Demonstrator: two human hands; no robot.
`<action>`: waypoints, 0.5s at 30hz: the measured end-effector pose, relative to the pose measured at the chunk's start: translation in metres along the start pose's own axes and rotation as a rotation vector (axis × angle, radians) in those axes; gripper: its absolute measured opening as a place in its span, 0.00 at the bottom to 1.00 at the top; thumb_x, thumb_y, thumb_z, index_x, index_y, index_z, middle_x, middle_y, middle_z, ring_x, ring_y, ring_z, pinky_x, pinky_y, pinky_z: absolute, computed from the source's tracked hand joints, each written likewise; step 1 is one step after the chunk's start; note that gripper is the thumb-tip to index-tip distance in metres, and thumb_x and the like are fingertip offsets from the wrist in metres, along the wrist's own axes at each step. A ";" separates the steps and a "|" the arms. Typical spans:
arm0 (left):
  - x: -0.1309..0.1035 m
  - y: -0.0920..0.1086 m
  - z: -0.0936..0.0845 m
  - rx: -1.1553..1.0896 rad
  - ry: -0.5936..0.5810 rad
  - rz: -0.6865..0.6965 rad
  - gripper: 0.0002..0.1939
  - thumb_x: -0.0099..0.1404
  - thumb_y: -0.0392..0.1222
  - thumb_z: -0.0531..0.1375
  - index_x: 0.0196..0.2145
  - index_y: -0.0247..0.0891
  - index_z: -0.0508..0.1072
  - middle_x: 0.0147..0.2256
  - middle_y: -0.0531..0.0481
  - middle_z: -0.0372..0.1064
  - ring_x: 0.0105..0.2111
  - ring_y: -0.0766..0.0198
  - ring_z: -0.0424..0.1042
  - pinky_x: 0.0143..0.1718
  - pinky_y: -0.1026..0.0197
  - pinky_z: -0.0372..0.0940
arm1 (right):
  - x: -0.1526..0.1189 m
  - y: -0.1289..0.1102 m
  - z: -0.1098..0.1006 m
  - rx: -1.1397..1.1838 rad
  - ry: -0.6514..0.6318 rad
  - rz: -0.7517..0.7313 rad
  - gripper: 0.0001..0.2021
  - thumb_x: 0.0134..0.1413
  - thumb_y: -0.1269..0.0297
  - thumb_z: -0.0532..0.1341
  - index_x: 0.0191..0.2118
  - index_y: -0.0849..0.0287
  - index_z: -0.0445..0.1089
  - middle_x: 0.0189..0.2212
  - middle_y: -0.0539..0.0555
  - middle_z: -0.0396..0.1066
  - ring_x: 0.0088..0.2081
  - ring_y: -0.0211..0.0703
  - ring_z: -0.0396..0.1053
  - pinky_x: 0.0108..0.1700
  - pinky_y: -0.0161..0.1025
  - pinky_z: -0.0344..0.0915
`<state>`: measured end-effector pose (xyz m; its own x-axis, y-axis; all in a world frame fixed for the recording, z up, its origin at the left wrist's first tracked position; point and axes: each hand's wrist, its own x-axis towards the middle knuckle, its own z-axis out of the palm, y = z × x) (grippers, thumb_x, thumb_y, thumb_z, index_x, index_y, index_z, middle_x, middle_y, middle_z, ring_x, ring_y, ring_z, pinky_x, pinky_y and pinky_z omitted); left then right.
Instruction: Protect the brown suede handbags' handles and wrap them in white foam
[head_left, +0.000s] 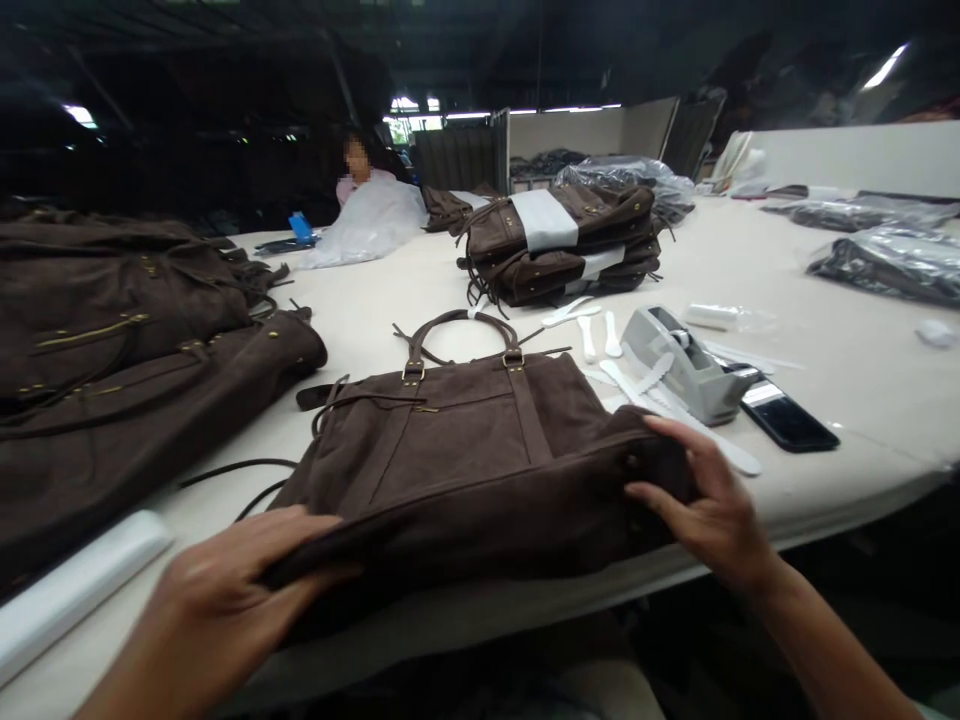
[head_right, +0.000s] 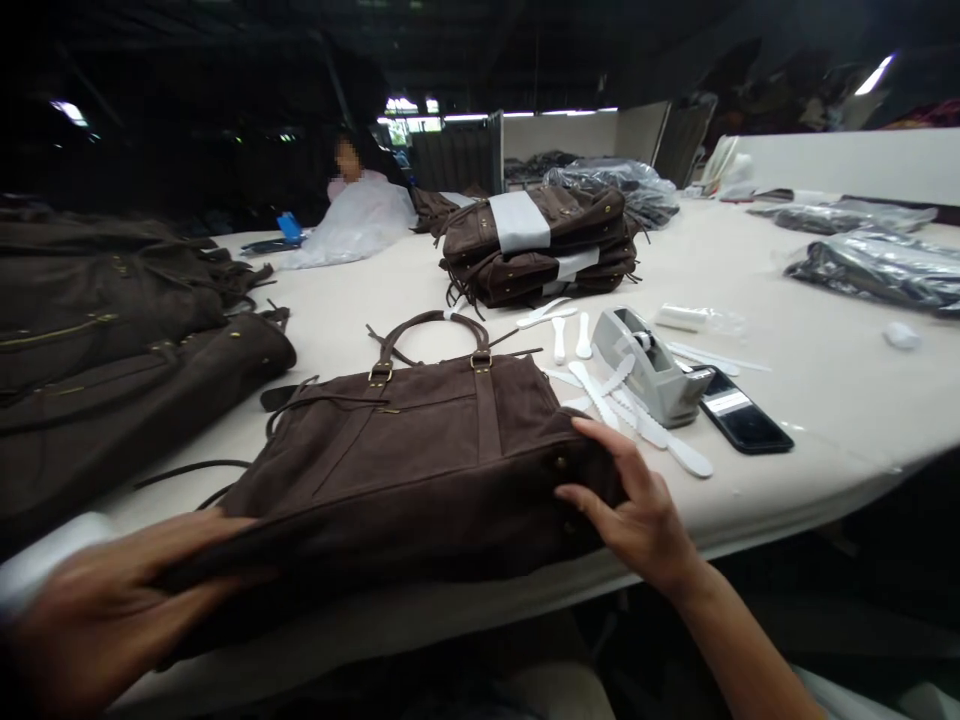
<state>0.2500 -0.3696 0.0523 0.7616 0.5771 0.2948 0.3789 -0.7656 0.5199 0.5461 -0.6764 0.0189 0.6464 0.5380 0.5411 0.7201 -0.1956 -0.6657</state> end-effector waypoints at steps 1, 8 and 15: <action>0.007 0.000 0.005 0.047 -0.064 0.027 0.23 0.50 0.66 0.64 0.32 0.46 0.80 0.33 0.51 0.77 0.37 0.54 0.74 0.41 0.57 0.69 | 0.004 0.012 0.005 -0.006 -0.096 0.006 0.27 0.52 0.59 0.67 0.58 0.51 0.62 0.52 0.55 0.69 0.51 0.51 0.71 0.55 0.47 0.69; 0.039 0.019 -0.004 0.055 -0.581 0.114 0.19 0.65 0.57 0.56 0.46 0.46 0.76 0.40 0.49 0.71 0.41 0.59 0.71 0.43 0.64 0.64 | -0.004 0.022 0.001 -0.164 -0.254 0.038 0.26 0.55 0.52 0.64 0.58 0.50 0.61 0.48 0.54 0.71 0.44 0.49 0.73 0.49 0.45 0.71; 0.036 0.026 -0.017 -0.038 -0.600 0.175 0.13 0.67 0.48 0.58 0.46 0.45 0.76 0.37 0.53 0.69 0.35 0.66 0.71 0.39 0.68 0.61 | 0.016 -0.054 -0.021 -0.392 -0.169 -0.393 0.25 0.58 0.49 0.60 0.60 0.45 0.62 0.62 0.56 0.58 0.62 0.64 0.56 0.64 0.60 0.52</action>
<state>0.2781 -0.3639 0.0894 0.9775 0.1751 -0.1175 0.2109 -0.8174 0.5361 0.5234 -0.6743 0.0742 0.2854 0.7491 0.5979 0.9584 -0.2265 -0.1736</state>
